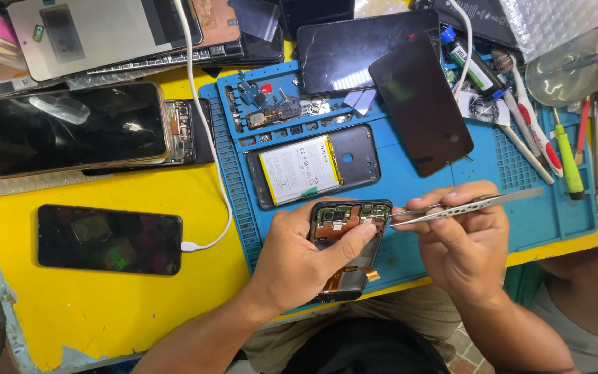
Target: The person disassembles a smartphone by removing the back cover and detaching internal components. They use a metal spudger to pry open the casing and disconnect ribbon cables from the motherboard. The person then reassembles the phone by reconnecting the cables and snapping the back cover into place.
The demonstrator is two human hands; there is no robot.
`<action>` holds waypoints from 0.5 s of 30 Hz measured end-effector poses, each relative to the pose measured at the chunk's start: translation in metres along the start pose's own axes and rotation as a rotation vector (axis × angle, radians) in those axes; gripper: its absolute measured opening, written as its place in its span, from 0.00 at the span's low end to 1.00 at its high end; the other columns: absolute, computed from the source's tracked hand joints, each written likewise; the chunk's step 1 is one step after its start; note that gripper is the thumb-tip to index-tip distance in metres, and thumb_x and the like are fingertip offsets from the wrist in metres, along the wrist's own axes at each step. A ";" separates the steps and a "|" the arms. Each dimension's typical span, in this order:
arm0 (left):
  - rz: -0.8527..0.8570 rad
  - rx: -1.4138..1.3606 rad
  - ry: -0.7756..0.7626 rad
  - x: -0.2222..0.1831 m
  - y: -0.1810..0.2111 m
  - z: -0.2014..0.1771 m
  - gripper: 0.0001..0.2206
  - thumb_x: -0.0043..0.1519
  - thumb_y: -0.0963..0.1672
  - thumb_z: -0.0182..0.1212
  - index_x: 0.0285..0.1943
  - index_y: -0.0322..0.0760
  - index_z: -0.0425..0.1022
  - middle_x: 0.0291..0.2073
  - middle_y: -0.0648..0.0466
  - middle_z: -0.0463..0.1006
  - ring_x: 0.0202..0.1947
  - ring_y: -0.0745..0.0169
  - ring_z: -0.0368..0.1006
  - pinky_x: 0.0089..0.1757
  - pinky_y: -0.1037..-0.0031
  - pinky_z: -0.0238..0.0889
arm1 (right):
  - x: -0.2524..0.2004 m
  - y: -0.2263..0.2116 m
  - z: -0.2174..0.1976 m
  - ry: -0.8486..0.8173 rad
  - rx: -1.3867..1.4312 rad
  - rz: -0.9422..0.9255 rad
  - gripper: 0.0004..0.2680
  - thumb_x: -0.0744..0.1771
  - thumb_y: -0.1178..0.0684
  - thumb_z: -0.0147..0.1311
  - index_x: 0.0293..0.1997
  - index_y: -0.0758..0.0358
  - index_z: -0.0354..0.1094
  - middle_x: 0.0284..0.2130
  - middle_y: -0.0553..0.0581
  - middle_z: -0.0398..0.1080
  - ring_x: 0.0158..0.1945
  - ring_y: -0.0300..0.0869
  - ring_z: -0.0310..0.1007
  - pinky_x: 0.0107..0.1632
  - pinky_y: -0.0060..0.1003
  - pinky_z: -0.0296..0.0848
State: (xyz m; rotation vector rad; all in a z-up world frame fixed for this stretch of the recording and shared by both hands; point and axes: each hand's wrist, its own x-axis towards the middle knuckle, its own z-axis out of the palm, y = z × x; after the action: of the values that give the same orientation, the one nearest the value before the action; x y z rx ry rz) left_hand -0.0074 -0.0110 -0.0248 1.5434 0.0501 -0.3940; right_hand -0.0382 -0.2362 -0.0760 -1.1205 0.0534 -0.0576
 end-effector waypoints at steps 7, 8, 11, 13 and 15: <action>-0.010 0.026 0.020 -0.001 0.001 0.002 0.06 0.59 0.45 0.69 0.36 0.40 0.80 0.27 0.63 0.82 0.29 0.79 0.71 0.33 0.80 0.70 | 0.001 0.008 -0.004 0.078 0.188 0.146 0.08 0.69 0.66 0.54 0.50 0.64 0.63 0.43 0.74 0.75 0.44 0.63 0.80 0.45 0.47 0.87; -0.010 0.026 0.022 -0.001 0.001 0.001 0.06 0.59 0.45 0.69 0.36 0.40 0.80 0.27 0.63 0.82 0.29 0.79 0.71 0.33 0.80 0.70 | 0.002 0.008 -0.003 0.076 0.188 0.146 0.08 0.69 0.66 0.54 0.50 0.64 0.63 0.43 0.74 0.75 0.44 0.63 0.80 0.45 0.47 0.87; 0.013 -0.008 -0.003 0.000 0.001 0.000 0.06 0.60 0.45 0.68 0.37 0.39 0.79 0.28 0.62 0.81 0.30 0.77 0.71 0.34 0.79 0.69 | 0.004 0.008 -0.002 0.087 0.255 0.207 0.08 0.67 0.67 0.56 0.49 0.65 0.65 0.42 0.74 0.75 0.43 0.61 0.80 0.45 0.44 0.86; -0.003 0.000 0.026 0.000 0.000 0.001 0.07 0.59 0.45 0.69 0.33 0.41 0.77 0.25 0.64 0.78 0.28 0.77 0.68 0.33 0.79 0.66 | 0.005 0.007 -0.002 0.059 0.270 0.212 0.09 0.67 0.65 0.58 0.50 0.64 0.66 0.41 0.72 0.75 0.43 0.61 0.79 0.44 0.43 0.86; -0.017 -0.069 0.021 0.002 0.002 0.001 0.06 0.60 0.44 0.68 0.36 0.39 0.78 0.32 0.59 0.82 0.33 0.73 0.75 0.36 0.79 0.71 | 0.005 0.004 -0.003 0.040 0.249 0.202 0.08 0.67 0.65 0.57 0.49 0.64 0.65 0.41 0.71 0.75 0.42 0.61 0.79 0.45 0.45 0.85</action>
State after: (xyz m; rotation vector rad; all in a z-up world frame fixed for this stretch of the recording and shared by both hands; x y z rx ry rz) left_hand -0.0051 -0.0124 -0.0232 1.4802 0.0919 -0.3860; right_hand -0.0331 -0.2371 -0.0812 -0.8606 0.1901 0.0914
